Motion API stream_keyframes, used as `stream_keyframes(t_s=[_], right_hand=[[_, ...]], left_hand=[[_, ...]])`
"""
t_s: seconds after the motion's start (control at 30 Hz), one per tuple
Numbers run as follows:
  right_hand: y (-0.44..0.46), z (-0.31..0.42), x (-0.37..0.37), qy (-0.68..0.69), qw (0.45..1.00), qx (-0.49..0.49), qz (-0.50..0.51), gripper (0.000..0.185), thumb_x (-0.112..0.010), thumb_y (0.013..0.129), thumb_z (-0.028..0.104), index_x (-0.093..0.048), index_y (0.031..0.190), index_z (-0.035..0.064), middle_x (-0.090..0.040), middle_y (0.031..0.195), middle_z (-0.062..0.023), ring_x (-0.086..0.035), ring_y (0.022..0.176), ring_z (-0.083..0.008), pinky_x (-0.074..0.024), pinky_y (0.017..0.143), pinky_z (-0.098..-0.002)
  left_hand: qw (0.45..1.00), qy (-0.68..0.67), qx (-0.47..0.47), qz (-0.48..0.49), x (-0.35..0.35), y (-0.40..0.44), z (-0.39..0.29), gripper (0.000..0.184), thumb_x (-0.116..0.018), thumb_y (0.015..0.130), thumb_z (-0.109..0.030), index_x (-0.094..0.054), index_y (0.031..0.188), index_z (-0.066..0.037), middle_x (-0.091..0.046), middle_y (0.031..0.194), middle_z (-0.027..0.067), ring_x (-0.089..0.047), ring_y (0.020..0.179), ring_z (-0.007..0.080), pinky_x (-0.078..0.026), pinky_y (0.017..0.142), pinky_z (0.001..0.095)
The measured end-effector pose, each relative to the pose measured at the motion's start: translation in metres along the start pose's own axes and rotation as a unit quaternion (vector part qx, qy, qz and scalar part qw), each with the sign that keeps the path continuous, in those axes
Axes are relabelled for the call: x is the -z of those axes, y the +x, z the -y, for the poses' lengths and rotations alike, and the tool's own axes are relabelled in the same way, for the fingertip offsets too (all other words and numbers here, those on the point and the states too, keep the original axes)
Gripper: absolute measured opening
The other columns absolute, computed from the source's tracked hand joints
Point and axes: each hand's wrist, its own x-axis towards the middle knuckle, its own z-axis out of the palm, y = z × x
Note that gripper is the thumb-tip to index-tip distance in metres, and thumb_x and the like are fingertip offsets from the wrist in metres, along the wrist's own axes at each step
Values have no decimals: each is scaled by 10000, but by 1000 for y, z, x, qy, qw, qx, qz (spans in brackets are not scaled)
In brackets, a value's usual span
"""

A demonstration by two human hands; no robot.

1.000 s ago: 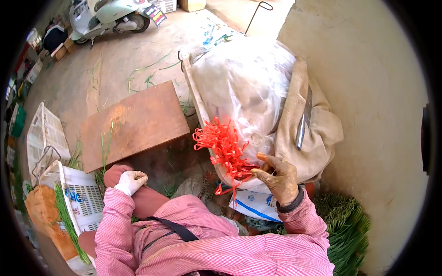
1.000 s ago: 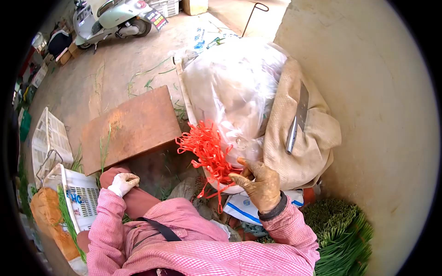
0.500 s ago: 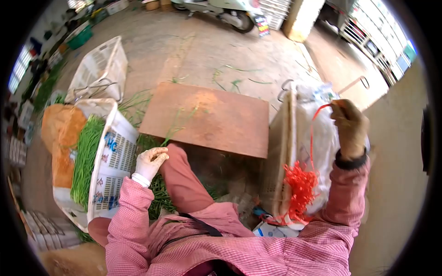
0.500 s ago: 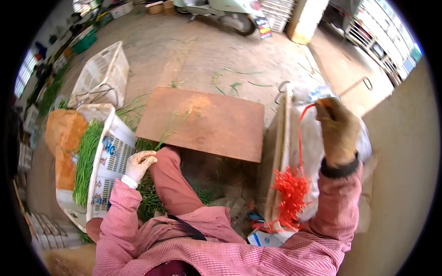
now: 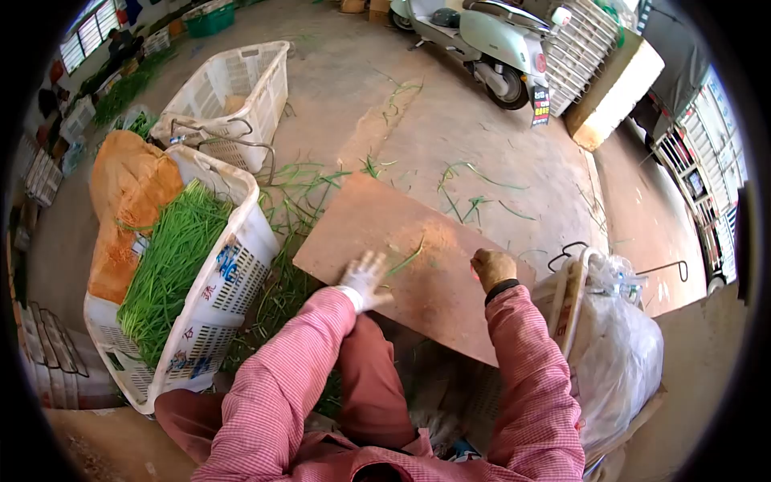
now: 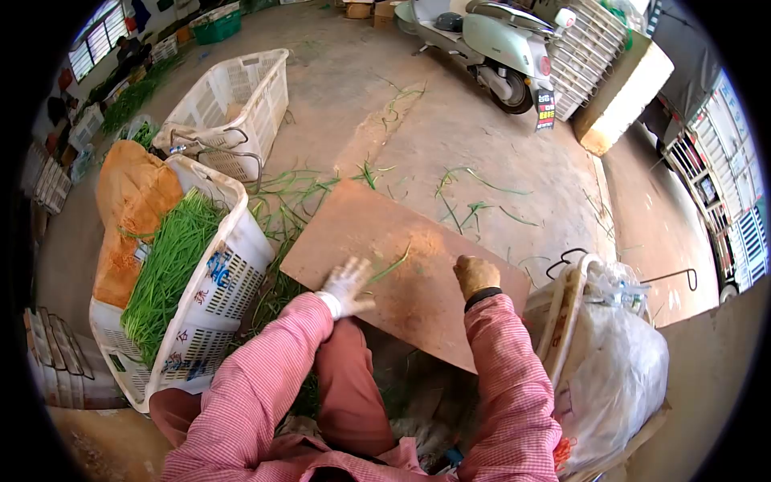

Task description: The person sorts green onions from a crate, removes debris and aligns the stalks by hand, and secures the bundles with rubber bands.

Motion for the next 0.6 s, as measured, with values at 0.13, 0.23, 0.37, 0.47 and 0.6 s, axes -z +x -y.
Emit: stream_keyframes(t_s=[0.13,0.23,0.37,0.47,0.6], right_hand=[[45,52,-37,82,995,47,32,194,-537,749,289,-606,845,134,-611,803,-117,-579,777,-308,-453,683,-404],[66,82,-57,134,985,88,69,181,-557,721,269,-623,813,127,-611,763,-120,-581,742,-297,-450,668,-383],[73,120,-54,29,986,152,58,199,-593,656,313,-652,720,134,-615,668,-90,-589,658,-229,-454,614,-332],[86,126,-74,55,976,124,168,252,-623,648,382,-661,717,142,-624,640,-44,-598,650,-174,-458,642,-300],[77,139,-66,34,990,120,62,373,-626,693,351,-611,972,104,-625,655,-57,-596,620,-172,-462,630,-289]], left_hand=[[875,-352,-213,257,3,-24,-20,472,-449,837,-415,-457,1201,-114,-498,1172,81,-460,1086,220,-342,923,291],[807,-562,-127,128,24,-77,-2,401,-510,842,-288,-485,1163,-50,-562,1102,56,-509,1024,155,-362,909,270],[829,-556,-5,-67,29,-168,49,366,-543,825,-197,-487,1159,-60,-586,1053,52,-515,1008,134,-367,905,280],[825,-490,106,-262,42,-239,84,264,-575,790,-116,-550,1044,-50,-610,988,54,-561,922,140,-422,837,272],[784,-337,227,-469,48,-301,133,108,-590,745,-25,-608,846,-59,-628,920,70,-597,833,150,-475,762,269]])
